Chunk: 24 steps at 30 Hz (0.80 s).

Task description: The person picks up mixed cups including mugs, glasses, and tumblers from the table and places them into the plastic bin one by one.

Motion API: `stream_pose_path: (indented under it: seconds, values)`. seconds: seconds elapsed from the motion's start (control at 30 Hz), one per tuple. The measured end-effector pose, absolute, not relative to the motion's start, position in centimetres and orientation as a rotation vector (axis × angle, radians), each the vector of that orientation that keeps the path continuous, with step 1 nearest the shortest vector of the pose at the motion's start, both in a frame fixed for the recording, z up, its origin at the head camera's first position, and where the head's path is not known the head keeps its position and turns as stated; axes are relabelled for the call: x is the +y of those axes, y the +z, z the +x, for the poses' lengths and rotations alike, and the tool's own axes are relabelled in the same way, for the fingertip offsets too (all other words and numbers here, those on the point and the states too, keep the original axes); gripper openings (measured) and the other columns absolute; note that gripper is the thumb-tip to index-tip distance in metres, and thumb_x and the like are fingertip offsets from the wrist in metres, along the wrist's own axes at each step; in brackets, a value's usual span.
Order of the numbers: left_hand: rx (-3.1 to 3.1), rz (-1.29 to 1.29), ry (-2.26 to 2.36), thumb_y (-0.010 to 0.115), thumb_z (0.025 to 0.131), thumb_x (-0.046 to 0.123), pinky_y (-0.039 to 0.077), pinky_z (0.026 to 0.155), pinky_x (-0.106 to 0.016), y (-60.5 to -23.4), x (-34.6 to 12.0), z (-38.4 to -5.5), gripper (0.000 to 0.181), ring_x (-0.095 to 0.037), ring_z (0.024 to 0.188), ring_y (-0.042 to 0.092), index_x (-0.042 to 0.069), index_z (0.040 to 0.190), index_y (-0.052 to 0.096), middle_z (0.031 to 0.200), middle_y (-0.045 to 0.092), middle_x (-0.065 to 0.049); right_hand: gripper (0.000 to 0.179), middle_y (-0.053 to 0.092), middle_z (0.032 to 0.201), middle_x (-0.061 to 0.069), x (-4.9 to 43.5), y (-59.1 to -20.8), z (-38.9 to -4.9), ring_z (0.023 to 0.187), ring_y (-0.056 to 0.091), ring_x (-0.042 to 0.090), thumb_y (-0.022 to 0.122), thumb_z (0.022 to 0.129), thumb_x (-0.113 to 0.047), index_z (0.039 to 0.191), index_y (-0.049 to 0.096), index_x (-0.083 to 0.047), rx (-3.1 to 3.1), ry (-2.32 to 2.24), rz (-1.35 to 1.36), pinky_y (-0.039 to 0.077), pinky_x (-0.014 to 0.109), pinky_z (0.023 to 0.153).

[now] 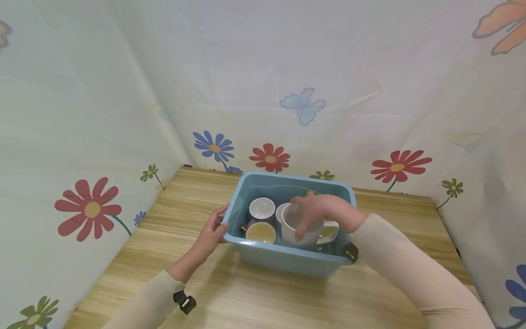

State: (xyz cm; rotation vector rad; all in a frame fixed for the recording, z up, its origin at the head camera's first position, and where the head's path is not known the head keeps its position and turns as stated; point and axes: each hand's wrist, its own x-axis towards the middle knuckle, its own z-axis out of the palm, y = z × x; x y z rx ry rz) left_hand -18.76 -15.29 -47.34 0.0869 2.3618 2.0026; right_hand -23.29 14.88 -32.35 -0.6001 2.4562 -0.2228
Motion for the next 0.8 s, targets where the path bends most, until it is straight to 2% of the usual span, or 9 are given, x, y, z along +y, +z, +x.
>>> stream_pose_path:
  seconds: [0.3,0.8]
  values:
    - [2.361,0.085,2.005,0.049,0.100,0.006,0.060,0.070,-0.025,-47.4,-15.3,-18.8,0.059,-0.033,0.110,0.064,0.011,0.157,0.036,0.141,0.055,-0.031,0.106,0.044,0.143,0.028,14.1,-32.4,-24.2,0.123,0.047,0.041,0.086,0.072,-0.042,0.156,0.032,-0.007,2.417,-0.152,-0.637,0.055,0.056,0.099]
    - [2.327,0.100,2.048,0.050,0.099,0.003,0.060,0.069,-0.026,-47.3,-15.3,-18.6,0.059,-0.029,0.104,0.064,0.009,0.156,0.037,0.139,0.054,-0.032,0.107,0.046,0.143,0.024,13.5,-33.6,-24.8,0.123,0.048,0.042,0.088,0.070,-0.044,0.157,0.033,-0.012,2.388,-0.135,-0.627,0.053,0.058,0.102]
